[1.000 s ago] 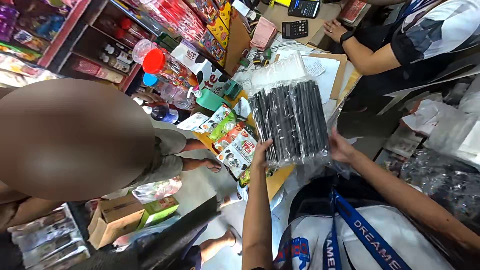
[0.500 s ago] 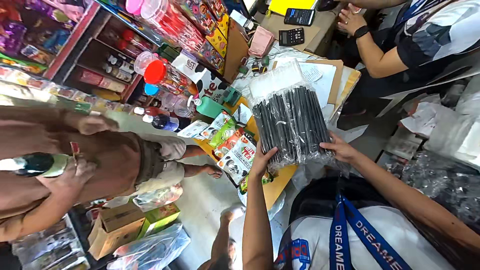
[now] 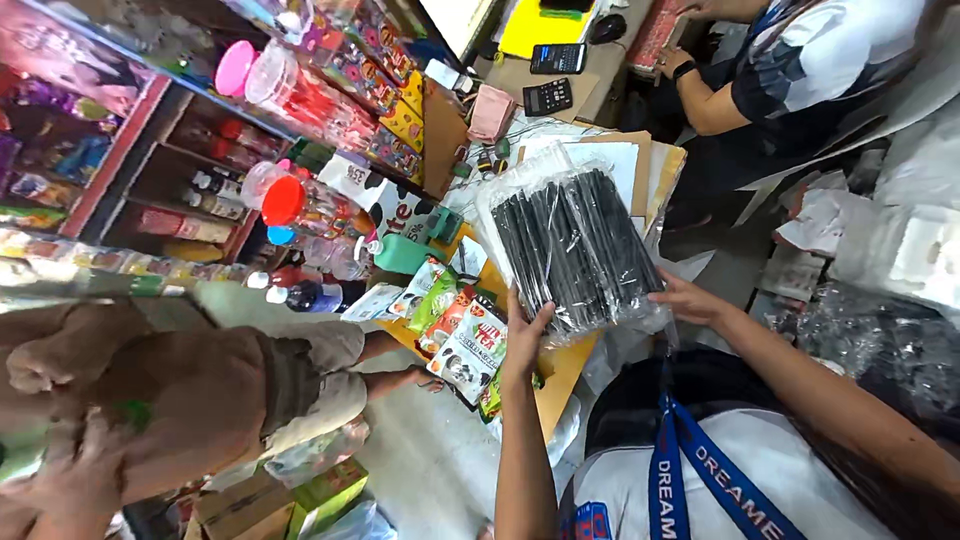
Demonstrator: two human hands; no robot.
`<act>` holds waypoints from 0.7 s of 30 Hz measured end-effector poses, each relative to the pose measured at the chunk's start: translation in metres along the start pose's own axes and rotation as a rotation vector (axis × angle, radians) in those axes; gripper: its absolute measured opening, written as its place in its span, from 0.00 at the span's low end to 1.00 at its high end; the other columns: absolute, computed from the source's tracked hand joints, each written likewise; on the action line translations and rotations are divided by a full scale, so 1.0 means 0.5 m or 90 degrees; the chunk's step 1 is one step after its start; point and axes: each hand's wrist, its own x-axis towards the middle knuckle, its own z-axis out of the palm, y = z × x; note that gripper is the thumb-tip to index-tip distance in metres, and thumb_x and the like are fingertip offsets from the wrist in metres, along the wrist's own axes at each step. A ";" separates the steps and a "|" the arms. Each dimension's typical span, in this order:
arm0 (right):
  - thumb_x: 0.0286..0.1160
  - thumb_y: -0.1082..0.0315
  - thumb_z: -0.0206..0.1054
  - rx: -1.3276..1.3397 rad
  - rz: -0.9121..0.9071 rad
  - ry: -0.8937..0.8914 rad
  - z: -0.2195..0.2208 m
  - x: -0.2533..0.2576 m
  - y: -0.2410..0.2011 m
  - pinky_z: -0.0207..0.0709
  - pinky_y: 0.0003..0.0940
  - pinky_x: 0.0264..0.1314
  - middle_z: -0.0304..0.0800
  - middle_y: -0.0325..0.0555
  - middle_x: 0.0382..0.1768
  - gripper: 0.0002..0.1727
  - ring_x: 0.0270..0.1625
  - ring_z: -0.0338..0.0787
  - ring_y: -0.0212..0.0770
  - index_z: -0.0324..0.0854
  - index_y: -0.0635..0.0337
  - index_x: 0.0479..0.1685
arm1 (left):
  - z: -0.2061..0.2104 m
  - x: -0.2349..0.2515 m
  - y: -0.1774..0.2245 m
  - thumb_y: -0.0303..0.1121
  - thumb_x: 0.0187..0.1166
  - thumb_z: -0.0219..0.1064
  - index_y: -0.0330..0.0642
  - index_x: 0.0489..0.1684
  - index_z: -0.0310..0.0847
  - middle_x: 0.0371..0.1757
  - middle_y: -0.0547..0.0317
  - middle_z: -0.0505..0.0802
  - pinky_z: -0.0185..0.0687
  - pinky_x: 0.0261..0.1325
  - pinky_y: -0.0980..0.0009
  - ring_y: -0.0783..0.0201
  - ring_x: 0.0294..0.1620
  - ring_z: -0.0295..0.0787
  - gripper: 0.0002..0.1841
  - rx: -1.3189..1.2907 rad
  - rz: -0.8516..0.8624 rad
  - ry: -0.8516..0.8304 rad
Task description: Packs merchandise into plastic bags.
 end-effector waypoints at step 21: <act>0.62 0.67 0.71 0.141 -0.025 0.046 -0.451 0.173 -0.185 0.90 0.30 0.53 0.93 0.33 0.49 0.31 0.49 0.93 0.28 0.69 0.54 0.70 | 0.430 0.635 0.205 0.57 0.77 0.71 0.47 0.93 0.54 0.79 0.35 0.79 0.71 0.77 0.36 0.36 0.78 0.77 0.46 0.564 0.055 -0.231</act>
